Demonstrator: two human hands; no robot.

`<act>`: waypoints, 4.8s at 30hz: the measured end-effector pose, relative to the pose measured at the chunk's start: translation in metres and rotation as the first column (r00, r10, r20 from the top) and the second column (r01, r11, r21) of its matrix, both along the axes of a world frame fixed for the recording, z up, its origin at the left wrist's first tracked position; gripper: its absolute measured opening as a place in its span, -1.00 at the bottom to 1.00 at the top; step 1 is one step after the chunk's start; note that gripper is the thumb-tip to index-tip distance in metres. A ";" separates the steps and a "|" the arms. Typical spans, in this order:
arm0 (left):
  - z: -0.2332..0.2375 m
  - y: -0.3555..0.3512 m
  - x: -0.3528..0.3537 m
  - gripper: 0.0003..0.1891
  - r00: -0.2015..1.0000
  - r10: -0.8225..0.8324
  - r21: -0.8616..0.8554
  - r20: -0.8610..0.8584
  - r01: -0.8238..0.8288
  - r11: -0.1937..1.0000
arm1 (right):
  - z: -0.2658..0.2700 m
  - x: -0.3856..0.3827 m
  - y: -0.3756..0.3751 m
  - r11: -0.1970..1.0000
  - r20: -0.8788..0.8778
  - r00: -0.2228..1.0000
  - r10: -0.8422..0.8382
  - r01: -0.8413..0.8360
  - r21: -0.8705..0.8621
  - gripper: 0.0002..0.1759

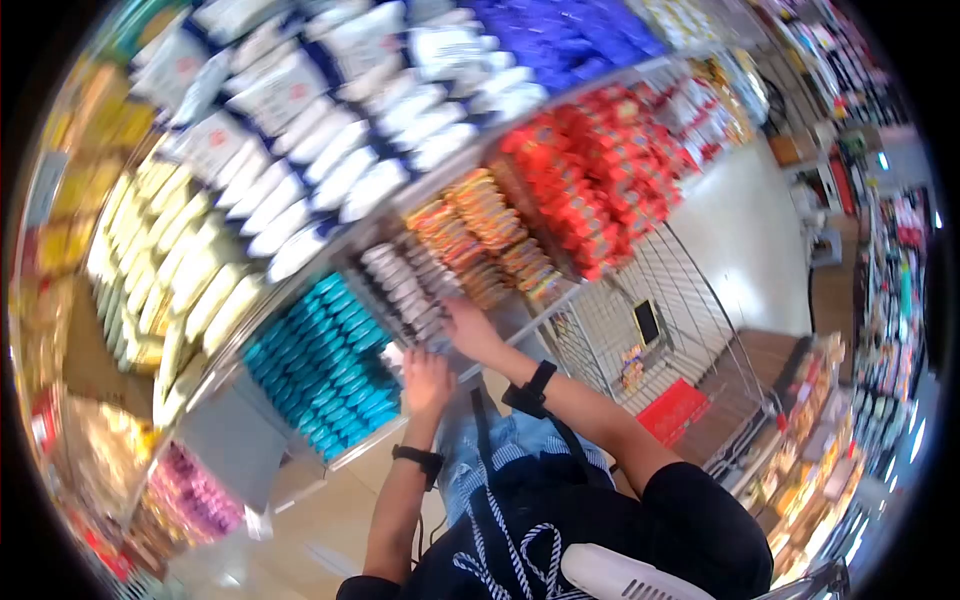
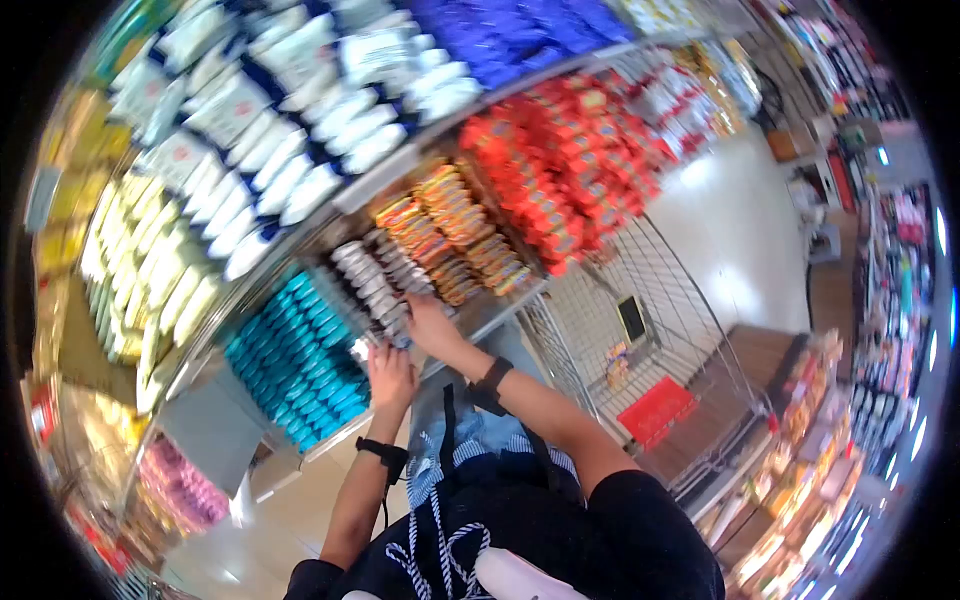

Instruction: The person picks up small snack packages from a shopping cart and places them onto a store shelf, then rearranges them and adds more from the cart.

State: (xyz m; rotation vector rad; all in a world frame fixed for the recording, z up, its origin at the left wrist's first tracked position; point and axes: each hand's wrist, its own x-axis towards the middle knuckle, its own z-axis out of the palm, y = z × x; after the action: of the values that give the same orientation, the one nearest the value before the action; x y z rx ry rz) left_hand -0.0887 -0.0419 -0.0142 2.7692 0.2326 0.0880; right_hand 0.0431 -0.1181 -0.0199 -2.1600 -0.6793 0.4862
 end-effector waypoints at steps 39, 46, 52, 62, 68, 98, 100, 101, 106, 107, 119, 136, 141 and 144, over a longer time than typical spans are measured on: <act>0.010 -0.015 0.013 -0.52 0.908 0.058 0.518 -0.415 0.184 0.835 | -0.278 0.289 -0.325 -0.150 0.224 -0.026 -0.974 0.814 -0.561 0.34; 0.006 -0.013 0.012 -0.49 0.947 0.018 0.497 -0.322 0.153 0.854 | -0.297 0.287 -0.331 -0.154 0.213 -0.043 -0.976 0.826 -0.542 0.30; 0.001 -0.005 0.001 -0.67 0.950 0.027 0.429 -0.312 0.115 0.896 | -0.311 0.234 -0.370 0.054 0.094 0.131 -0.987 0.821 -0.569 0.16; 0.000 -0.002 0.001 -0.66 0.983 0.006 0.247 -0.181 0.039 0.968 | -0.002 0.096 -0.312 0.743 0.057 0.753 -0.656 0.657 -0.130 0.23; 0.007 0.002 0.003 -0.69 0.996 -0.011 0.169 -0.094 0.027 0.985 | 0.167 0.062 -0.146 0.937 -0.564 0.824 0.052 0.156 0.314 0.18; 0.005 0.012 -0.006 -0.68 0.996 -0.054 0.050 0.072 0.050 0.997 | 0.079 0.063 -0.012 0.553 0.017 0.614 0.789 -0.698 -0.456 0.11; 0.000 0.011 -0.006 -0.67 0.995 -0.046 0.035 0.089 0.043 0.998 | 0.063 0.071 -0.010 0.406 -0.167 0.566 0.807 -0.738 -0.539 0.22; 0.000 0.012 -0.005 -0.67 0.994 -0.047 0.051 0.094 0.042 0.998 | 0.055 0.076 -0.008 0.386 -0.139 0.539 0.831 -0.738 -0.554 0.23; 0.008 0.012 -0.007 -0.63 0.996 -0.054 0.089 0.066 0.048 0.995 | 0.030 0.095 -0.006 0.265 -0.139 0.442 0.886 -0.730 -0.630 0.11; 0.007 0.011 -0.007 -0.63 0.997 -0.048 0.083 0.064 0.043 0.996 | 0.029 0.097 -0.004 0.229 -0.168 0.428 0.888 -0.728 -0.646 0.04; 0.006 0.011 -0.005 -0.68 0.996 -0.025 0.097 0.080 0.017 0.995 | -0.001 0.100 -0.017 0.366 0.311 0.198 0.930 -0.592 -0.718 -0.04; 0.009 0.007 -0.003 -0.66 1.000 -0.020 0.068 -0.010 0.020 0.997 | -0.002 0.097 -0.040 0.516 0.290 0.491 0.822 -0.426 -0.743 0.14; 0.009 0.008 -0.002 -0.64 0.999 -0.022 0.085 -0.036 0.025 0.996 | -0.025 0.095 -0.049 0.500 0.333 0.460 0.823 -0.308 -0.809 0.09; 0.005 0.005 -0.002 -0.68 1.000 0.002 0.080 -0.028 0.000 0.997 | -0.035 0.092 -0.051 0.548 0.337 0.533 0.776 -0.307 -0.778 0.08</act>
State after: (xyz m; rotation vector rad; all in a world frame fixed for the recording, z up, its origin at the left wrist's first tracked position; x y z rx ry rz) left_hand -0.0905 -0.0371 -0.0090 2.8513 0.2423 0.0599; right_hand 0.1351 -0.1690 -0.0548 -2.7371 -1.9728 0.2830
